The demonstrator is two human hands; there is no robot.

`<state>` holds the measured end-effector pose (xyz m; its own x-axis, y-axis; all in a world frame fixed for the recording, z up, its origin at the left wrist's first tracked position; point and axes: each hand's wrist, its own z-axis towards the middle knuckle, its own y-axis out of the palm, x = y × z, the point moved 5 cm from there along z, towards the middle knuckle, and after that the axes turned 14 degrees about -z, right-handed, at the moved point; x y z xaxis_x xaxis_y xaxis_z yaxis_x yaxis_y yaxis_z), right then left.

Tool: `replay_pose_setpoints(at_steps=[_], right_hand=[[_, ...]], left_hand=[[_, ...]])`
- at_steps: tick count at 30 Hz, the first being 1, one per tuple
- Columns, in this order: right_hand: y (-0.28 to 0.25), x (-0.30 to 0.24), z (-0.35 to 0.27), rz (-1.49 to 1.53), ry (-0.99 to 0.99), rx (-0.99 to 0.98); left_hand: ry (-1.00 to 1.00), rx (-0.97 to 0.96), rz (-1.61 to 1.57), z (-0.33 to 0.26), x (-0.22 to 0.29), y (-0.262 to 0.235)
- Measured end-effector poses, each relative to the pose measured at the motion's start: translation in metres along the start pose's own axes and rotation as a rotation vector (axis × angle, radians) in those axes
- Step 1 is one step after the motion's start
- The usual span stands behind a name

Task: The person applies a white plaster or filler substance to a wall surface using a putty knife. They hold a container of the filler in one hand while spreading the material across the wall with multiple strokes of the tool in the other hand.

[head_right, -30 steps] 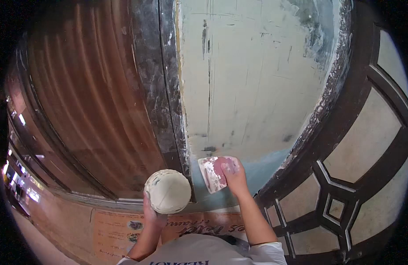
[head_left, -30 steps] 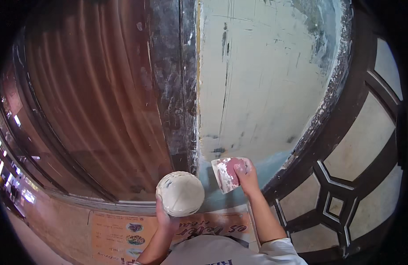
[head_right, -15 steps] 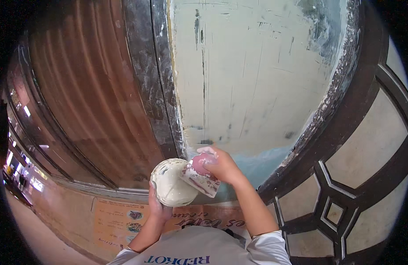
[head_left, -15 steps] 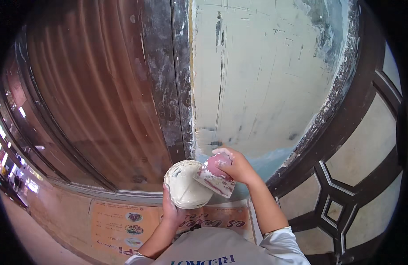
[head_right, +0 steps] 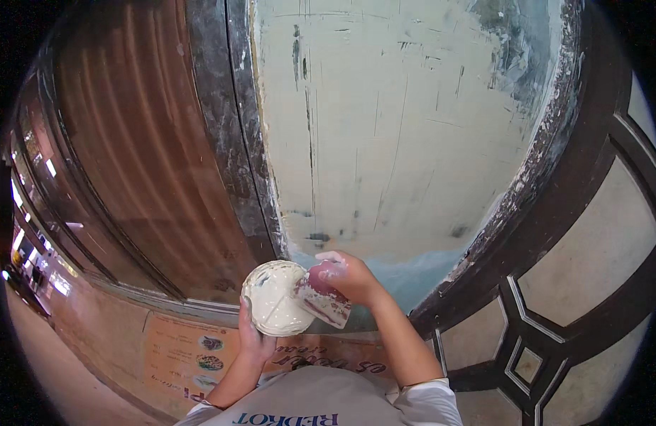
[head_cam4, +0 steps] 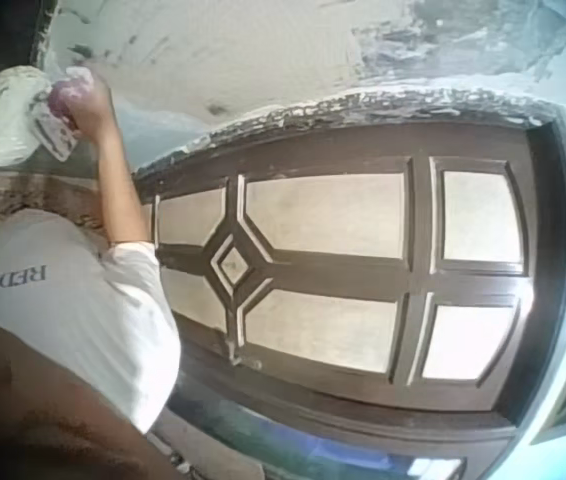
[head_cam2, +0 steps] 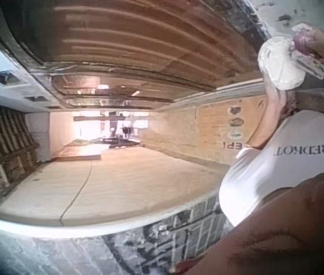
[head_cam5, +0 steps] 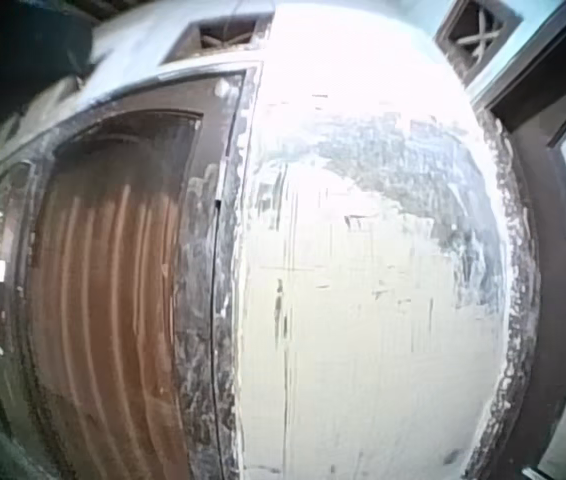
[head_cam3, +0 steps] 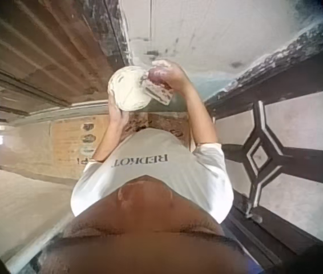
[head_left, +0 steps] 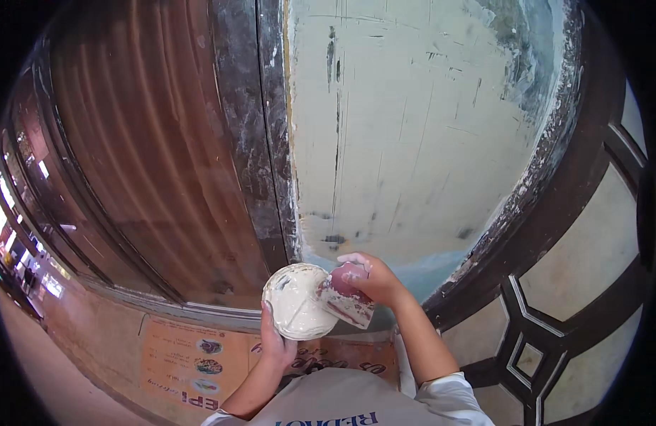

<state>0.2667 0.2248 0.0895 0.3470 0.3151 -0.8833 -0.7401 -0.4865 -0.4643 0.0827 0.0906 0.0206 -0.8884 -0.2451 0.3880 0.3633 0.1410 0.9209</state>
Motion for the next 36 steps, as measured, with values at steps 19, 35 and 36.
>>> replay_pose_setpoints(at_steps=[19,35,36], right_hand=[[0.0,0.039,-0.007,-0.247,0.026,-0.062],[-0.049,-0.004,0.017,-0.589,-0.06,0.512],[-0.055,-0.015,0.021,-0.836,-0.126,0.608]], left_hand=[[0.075,0.137,0.037,-0.005,-0.022,-0.008],[0.143,0.048,-0.1,0.004,0.015,-0.011],[0.143,0.045,-0.102,0.003,0.015,-0.011]])
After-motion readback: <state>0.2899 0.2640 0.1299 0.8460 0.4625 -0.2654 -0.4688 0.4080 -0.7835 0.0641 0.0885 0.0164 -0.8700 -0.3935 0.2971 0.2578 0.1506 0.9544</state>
